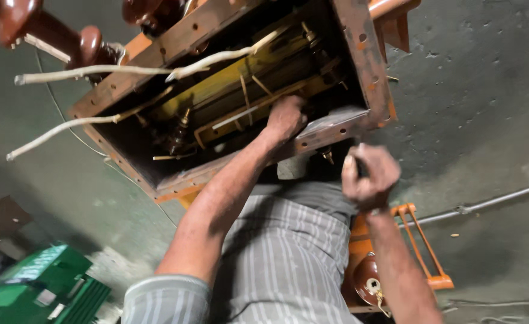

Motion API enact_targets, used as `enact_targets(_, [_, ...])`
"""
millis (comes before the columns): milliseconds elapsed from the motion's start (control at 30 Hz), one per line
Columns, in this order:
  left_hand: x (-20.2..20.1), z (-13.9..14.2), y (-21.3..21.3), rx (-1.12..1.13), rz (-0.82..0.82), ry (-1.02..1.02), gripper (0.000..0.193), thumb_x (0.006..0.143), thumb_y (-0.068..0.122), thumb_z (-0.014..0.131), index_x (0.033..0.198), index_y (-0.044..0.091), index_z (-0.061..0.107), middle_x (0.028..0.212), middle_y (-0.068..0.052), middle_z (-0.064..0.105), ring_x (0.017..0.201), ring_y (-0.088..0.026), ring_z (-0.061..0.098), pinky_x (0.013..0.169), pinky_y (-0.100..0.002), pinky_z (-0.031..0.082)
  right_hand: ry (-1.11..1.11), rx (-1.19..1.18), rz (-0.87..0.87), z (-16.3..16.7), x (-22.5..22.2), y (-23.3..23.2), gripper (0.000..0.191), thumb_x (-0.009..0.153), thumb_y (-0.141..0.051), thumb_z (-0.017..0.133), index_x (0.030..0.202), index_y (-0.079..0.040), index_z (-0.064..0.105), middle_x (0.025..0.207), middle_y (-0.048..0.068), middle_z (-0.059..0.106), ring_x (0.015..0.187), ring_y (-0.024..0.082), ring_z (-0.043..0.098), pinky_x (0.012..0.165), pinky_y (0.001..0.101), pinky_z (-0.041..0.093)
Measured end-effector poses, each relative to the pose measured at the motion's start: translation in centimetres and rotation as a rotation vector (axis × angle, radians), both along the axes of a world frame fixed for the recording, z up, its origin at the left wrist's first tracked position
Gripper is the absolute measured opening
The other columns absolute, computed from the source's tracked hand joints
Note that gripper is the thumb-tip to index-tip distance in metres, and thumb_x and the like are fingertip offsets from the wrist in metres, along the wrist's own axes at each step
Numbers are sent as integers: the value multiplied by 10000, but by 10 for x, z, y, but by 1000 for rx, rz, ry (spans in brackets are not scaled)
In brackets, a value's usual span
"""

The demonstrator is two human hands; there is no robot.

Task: The person walks toward an open metal enclosure containing electrical components and begins assembling brown insulator-like parts with attached wires. They handle the components by hand, aligning and inserting them into the enclosure.

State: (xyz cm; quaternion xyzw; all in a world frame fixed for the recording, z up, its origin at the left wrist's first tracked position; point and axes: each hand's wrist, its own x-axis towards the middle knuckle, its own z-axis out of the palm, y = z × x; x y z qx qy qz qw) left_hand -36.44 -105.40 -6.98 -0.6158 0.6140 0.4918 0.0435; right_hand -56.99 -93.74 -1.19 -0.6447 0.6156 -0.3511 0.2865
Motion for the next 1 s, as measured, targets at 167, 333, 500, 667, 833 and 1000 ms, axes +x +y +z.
enact_targets(167, [-7, -4, 7, -107, 67, -8, 363, 768, 192, 755, 1105, 55, 739, 1106, -223, 713, 1050, -427, 652, 921, -477, 538, 427, 709, 73, -81, 2, 66, 428, 774, -302, 789, 1087, -23, 702, 1075, 221, 683, 1039, 426, 623, 958, 594, 495])
enact_targets(333, [-14, -5, 9, -98, -44, -65, 356, 800, 174, 720, 1122, 23, 727, 1112, -240, 711, 1052, -420, 662, 937, -479, 539, 445, 839, 298, -119, 6, 50, 467, 855, -369, 772, 1264, -161, 683, 1370, 102, 602, 1381, 347, 406, 1136, 796, 176])
enact_targets(500, [-18, -2, 1, -36, -154, -27, 336, 816, 152, 708, 1117, 8, 745, 1099, -264, 706, 1050, -432, 657, 935, -485, 538, 378, 820, 301, -124, 5, 40, 391, 800, -320, 761, 1171, -206, 715, 1322, 88, 650, 1344, 351, 493, 1086, 800, 219])
enact_targets(667, [-15, -10, 4, -68, -187, -30, 409, 741, 139, 736, 1122, -9, 729, 1086, -273, 696, 1021, -440, 654, 903, -484, 537, 231, 799, 221, -141, -2, 60, 363, 848, -247, 721, 1209, -216, 699, 1166, 105, 715, 1102, 384, 644, 982, 701, 409])
enact_targets(833, [-7, -26, 15, -68, -208, 5, 284, 819, 154, 701, 1060, 15, 758, 996, -249, 727, 939, -418, 698, 852, -467, 582, -18, 675, -31, -153, 4, 96, 299, 873, -260, 774, 1134, -153, 677, 1090, 126, 745, 942, 378, 712, 765, 499, 569])
enact_targets(1000, [7, -44, 29, -14, -114, 57, 247, 860, 168, 694, 1050, 21, 753, 954, -244, 724, 884, -405, 705, 789, -465, 579, -345, 770, -349, -165, 17, 130, 353, 848, -189, 846, 1144, -77, 691, 1026, 104, 772, 936, 194, 766, 815, 357, 600])
